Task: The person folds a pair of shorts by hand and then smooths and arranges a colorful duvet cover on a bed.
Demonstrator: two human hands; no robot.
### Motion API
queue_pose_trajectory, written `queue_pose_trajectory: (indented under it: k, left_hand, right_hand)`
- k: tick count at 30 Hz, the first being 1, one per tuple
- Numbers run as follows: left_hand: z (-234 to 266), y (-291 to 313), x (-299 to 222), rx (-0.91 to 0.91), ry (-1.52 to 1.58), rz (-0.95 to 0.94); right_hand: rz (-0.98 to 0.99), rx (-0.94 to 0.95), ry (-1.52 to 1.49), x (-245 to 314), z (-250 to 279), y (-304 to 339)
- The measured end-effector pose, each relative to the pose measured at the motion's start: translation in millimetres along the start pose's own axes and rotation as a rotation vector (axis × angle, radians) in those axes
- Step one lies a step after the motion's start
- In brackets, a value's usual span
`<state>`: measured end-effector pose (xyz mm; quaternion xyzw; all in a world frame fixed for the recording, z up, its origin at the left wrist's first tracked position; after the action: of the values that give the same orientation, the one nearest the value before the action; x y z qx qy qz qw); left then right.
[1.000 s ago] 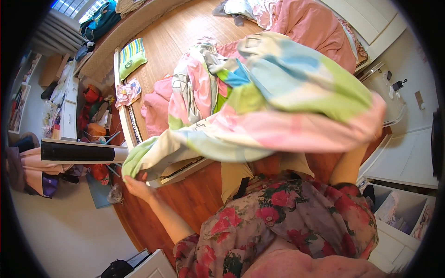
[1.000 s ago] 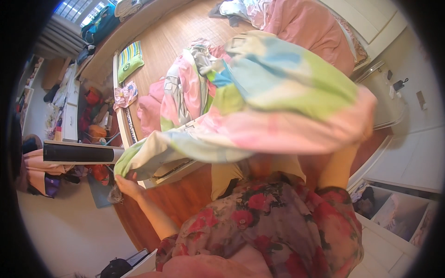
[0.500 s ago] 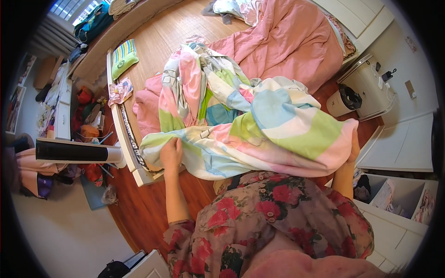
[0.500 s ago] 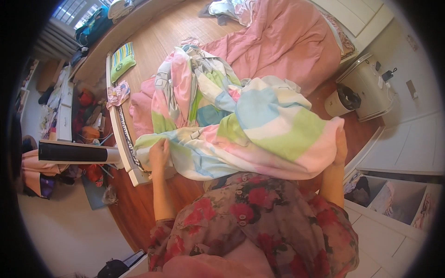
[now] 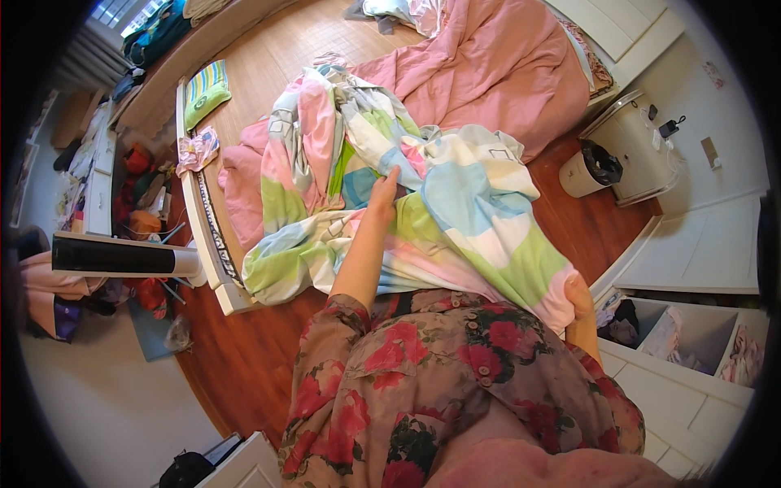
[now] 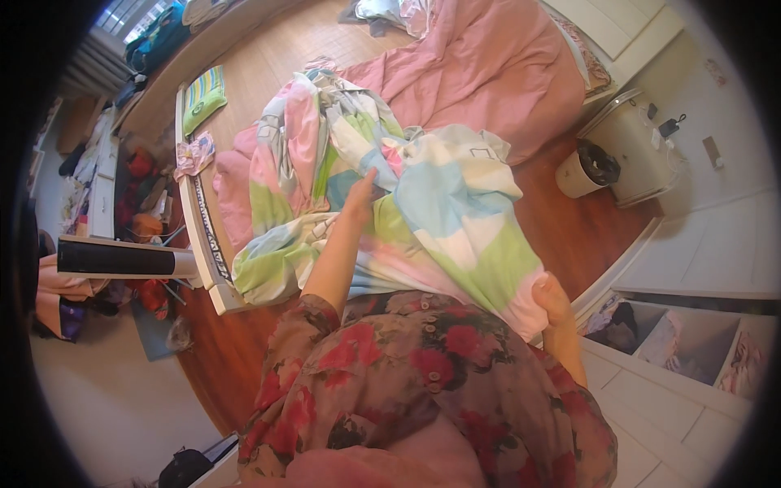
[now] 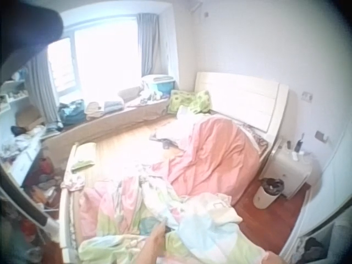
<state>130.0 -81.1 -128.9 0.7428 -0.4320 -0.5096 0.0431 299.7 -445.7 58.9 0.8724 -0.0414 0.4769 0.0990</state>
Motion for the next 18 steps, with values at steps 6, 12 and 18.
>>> queue_pose_trajectory:
  k: [6, 12, 18]
  left_hand:
    - [-14, 6, -24, -0.043, 0.004, -0.099]
    - [70, 102, -158, -0.569, -1.585, -0.874]
    - [61, 237, -244, -0.219, 0.078, -1.218]
  right_hand:
    - [-0.073, 0.166, -0.191, -24, 33, 9]
    - [-0.13, -0.32, -0.048, -24, 5, -38]
    - [0.02, -0.493, 0.12, -64, 73, -53]
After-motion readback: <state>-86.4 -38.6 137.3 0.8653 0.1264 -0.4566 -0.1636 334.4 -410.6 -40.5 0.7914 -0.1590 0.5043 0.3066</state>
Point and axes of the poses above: each hand's wrist, its own y-axis away from the middle knuckle, its own z-axis out of the back of the hand, x = y × z, the point moved 1 cm from there along -y, towards the middle knuckle, and after that the axes turned 11 degrees about x, right-handed, at the moved point
